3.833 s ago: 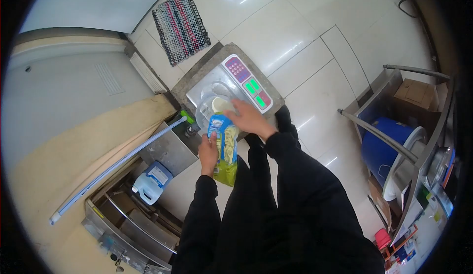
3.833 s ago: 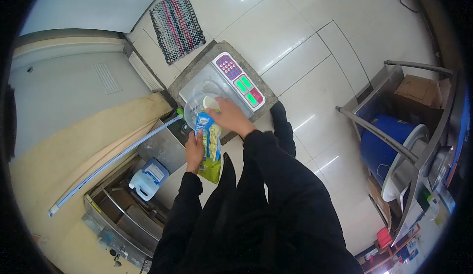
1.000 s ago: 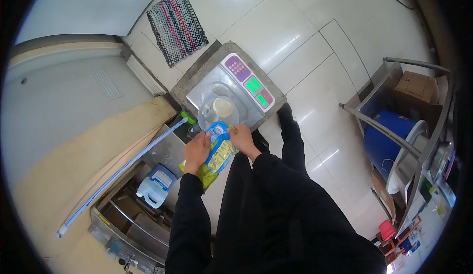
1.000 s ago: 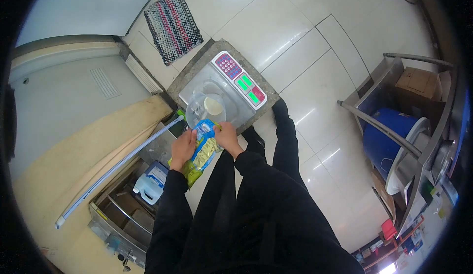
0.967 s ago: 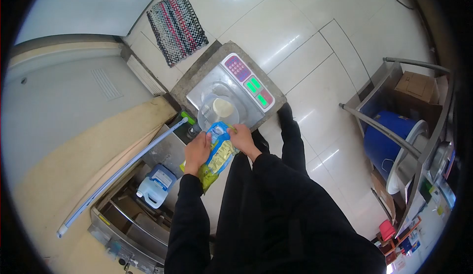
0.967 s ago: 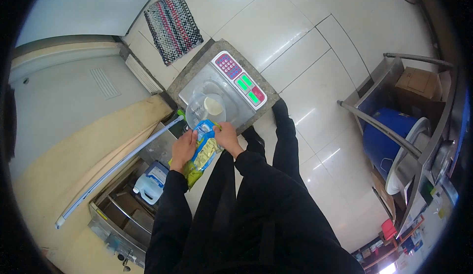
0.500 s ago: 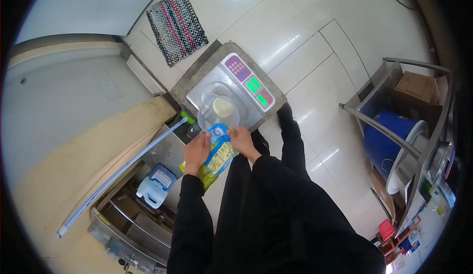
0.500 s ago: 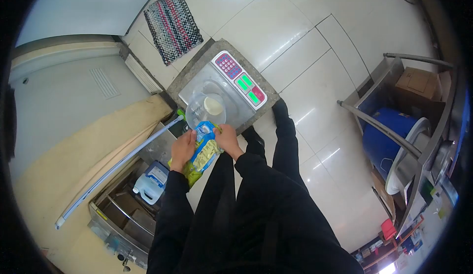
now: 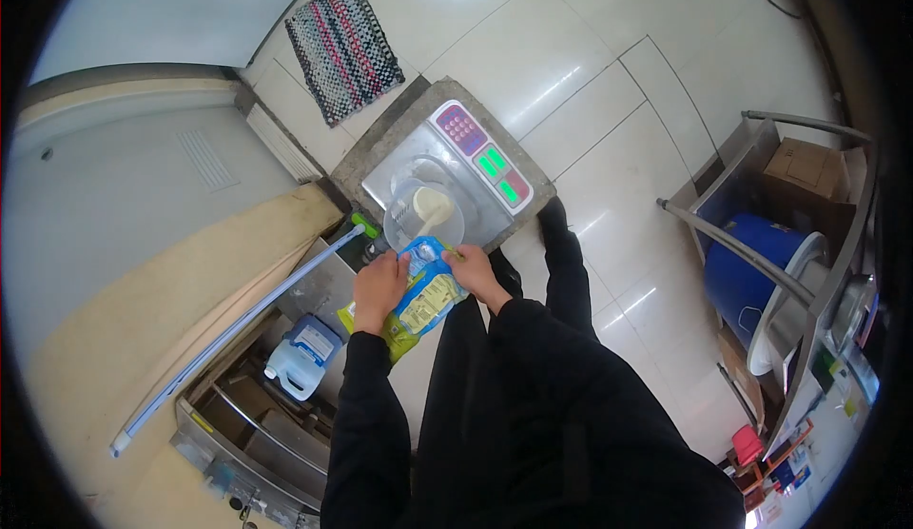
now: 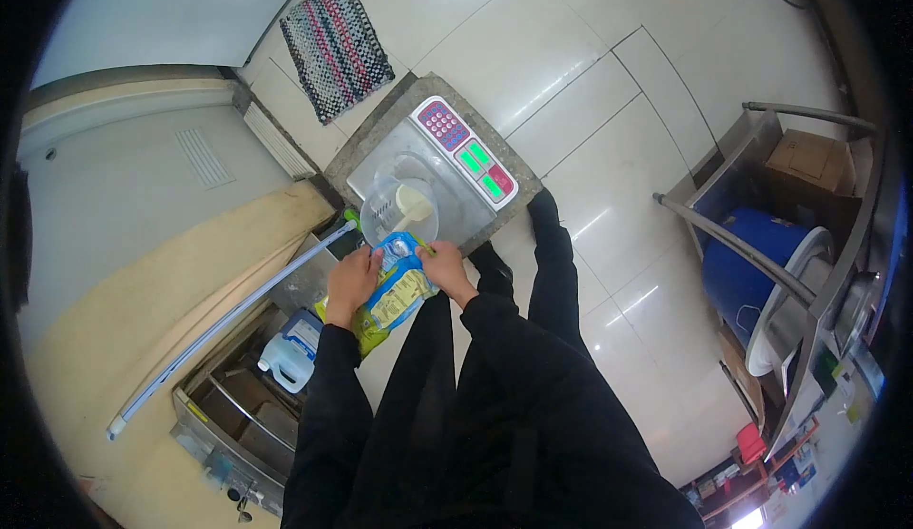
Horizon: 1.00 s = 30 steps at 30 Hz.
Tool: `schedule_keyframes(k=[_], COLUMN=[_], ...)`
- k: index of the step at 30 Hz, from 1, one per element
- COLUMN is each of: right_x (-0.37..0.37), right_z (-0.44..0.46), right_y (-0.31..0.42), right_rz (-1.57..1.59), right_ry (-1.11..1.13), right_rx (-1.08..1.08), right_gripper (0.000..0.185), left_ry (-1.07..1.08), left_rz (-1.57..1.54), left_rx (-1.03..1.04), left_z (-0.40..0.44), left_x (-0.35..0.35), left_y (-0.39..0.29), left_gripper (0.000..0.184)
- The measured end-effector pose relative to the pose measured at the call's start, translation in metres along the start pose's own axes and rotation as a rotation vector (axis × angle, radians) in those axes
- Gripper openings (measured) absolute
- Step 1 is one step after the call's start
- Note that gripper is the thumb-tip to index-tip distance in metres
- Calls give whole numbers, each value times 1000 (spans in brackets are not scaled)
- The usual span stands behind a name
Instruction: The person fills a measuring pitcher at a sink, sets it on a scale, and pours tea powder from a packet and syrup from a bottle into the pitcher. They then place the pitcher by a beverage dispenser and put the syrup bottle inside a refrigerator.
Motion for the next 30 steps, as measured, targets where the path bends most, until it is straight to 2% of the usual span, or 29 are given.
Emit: schedule_keyframes(k=[6,12,19,27,30], right_x=[-2,-15,-16,-15,-12], right_z=[-2,-27,-59,-102,-115], right_y=[2,34,47,54,53], right_rz=[-46,6,14,33,-9], right_ry=[-62,-75,-126,-101,-115], right_rx=[-88,-270,-484,-518,-588], right_gripper=[31,26,20,17,16], left_ry=[-27,-113,-262,-313,-359], left_rz=[-121,-482,-603,-714,-745], left_rx=[14,19,99,110,213], left_z=[-5,-17,-32,-41,-49], left_x=[-2,26,35,52,51], left_y=[-2,25,26,31,25], left_gripper=[36,36,42,41,38])
Point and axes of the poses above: each hand's wrist, its own z-axis towards the middle knuckle, its own x-axis out of the palm, y = z × x, the point moved 3 cm from there along z, towards the middle knuckle, and after that the axes turned 8 degrees about -z, right-handed, at the moved point
